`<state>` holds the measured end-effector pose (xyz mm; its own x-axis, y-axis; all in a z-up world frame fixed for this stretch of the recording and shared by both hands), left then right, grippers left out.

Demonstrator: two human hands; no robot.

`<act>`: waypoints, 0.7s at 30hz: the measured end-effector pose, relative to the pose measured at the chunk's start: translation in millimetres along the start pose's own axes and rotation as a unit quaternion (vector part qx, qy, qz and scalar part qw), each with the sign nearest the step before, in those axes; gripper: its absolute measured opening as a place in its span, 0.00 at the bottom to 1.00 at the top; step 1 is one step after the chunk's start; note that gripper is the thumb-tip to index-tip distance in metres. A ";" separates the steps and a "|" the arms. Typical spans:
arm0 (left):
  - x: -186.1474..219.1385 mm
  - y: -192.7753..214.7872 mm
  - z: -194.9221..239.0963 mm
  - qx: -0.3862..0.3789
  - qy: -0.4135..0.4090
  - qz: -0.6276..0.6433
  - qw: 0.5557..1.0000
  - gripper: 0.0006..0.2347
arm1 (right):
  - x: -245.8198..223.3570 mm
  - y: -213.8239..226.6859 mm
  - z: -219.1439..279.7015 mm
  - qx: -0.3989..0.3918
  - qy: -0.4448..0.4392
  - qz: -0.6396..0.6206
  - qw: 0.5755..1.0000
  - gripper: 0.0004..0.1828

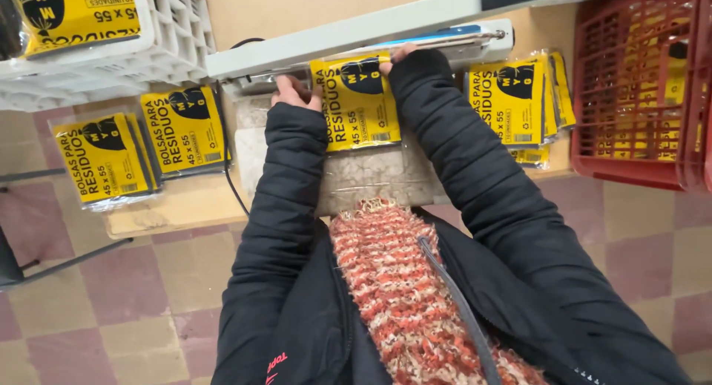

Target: Packing individual packets of plastic bags into an organized arrangement and using an impulse heat sealer.

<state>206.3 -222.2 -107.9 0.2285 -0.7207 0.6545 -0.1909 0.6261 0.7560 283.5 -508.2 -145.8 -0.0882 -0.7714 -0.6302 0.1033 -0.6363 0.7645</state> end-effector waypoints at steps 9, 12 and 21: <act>7.9 4.6 -10.7 -0.037 0.027 0.011 0.999 0.15 | -193.9 129.4 59.1 0.026 0.325 0.006 0.945 0.12; 4.4 -0.1 -5.9 -0.010 -0.031 0.000 0.999 0.14 | -198.8 112.7 14.2 0.037 0.346 0.047 0.936 0.14; -60.1 33.5 7.9 0.009 -0.029 0.068 0.997 0.14 | -111.9 14.5 -47.1 -0.036 0.363 0.284 0.886 0.12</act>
<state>178.7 -160.2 -121.9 0.1447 -0.6459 0.7496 -0.2345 0.7136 0.6602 341.5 -431.2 -70.6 0.6572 -0.7487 -0.0869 -0.0084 -0.1226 0.9924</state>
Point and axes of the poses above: each hand's wrist, its own z-axis away from the middle knuckle, its own y-axis out of the back of the hand, x = y × z, the point moved 9 cm from there along -z, towards the middle knuckle, and after that the axes turned 8 degrees about -z, right-handed, at the moved point
